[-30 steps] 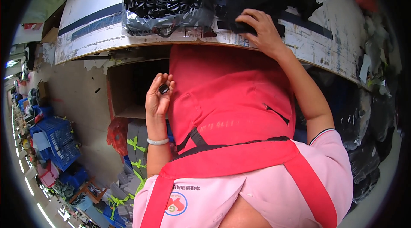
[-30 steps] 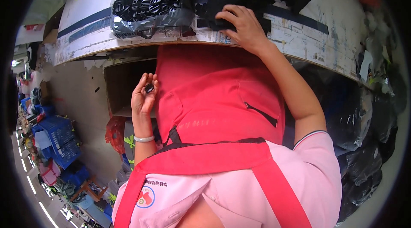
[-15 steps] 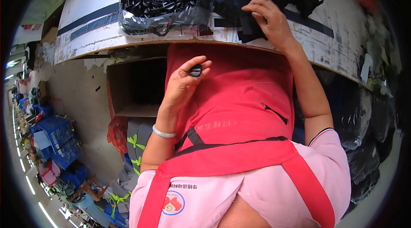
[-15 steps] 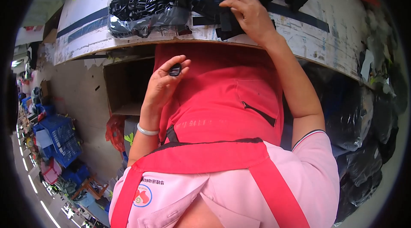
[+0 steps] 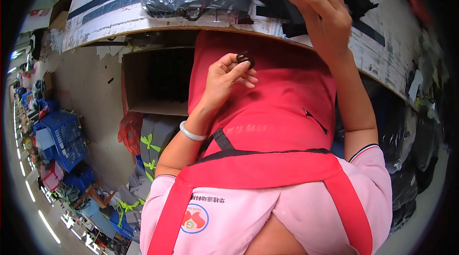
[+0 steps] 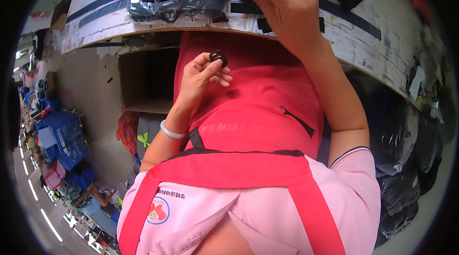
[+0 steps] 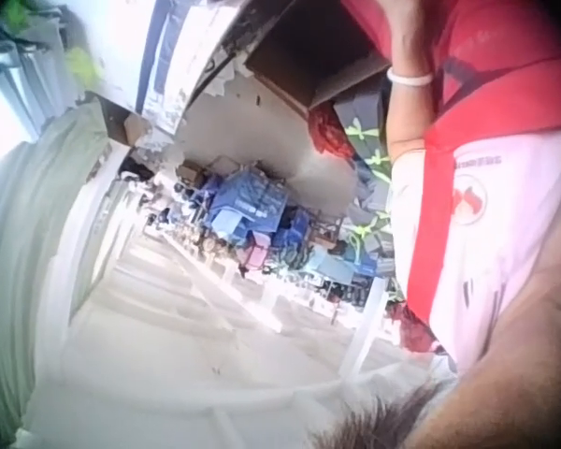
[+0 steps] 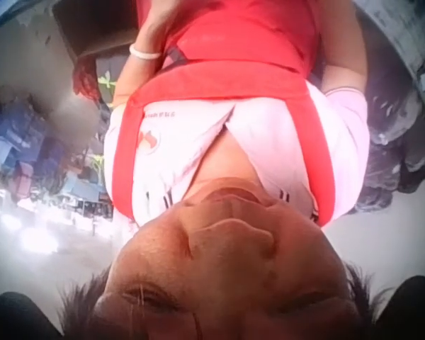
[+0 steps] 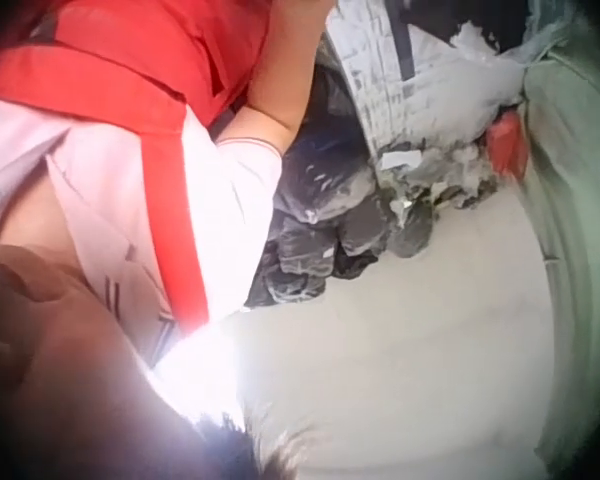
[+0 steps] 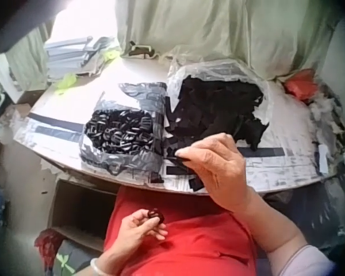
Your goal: Attaching plastic buckles to black nylon straps.
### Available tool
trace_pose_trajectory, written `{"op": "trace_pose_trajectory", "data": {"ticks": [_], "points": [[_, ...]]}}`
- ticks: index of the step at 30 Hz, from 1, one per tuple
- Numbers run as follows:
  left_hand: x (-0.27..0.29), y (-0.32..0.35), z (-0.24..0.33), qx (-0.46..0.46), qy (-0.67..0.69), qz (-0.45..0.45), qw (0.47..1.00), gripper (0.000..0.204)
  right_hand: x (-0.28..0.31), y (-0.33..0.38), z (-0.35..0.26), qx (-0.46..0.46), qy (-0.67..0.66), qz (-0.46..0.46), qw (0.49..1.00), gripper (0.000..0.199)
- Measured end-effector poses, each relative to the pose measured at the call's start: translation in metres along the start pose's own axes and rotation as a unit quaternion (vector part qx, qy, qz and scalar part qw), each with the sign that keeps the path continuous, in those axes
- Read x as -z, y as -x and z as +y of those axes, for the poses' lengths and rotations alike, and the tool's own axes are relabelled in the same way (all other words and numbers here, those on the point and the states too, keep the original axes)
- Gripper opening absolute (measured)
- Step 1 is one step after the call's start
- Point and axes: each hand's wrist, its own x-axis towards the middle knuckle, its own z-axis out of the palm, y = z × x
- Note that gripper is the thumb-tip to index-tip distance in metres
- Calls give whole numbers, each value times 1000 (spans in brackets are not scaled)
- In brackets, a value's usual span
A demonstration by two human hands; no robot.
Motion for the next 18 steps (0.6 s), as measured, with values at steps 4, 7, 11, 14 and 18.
{"op": "trace_pose_trajectory", "data": {"ticks": [4,7,11,14,18], "points": [[-1,1,-1,-16,-25,12,999,18,3,17,-65,-398,-312,-196,840,16],[0,-2,-4,-68,-97,36,992,17,-14,57,-85,-516,-464,-233,681,20],[0,2,-5,-98,-139,49,984,16,-14,62,-94,-615,-466,-294,564,19],[-3,1,-8,-116,-153,68,979,15,-21,75,-90,-656,-503,-254,502,18],[0,-1,-8,-271,-377,84,882,18,-23,75,-94,-673,-529,-183,483,18]]}}
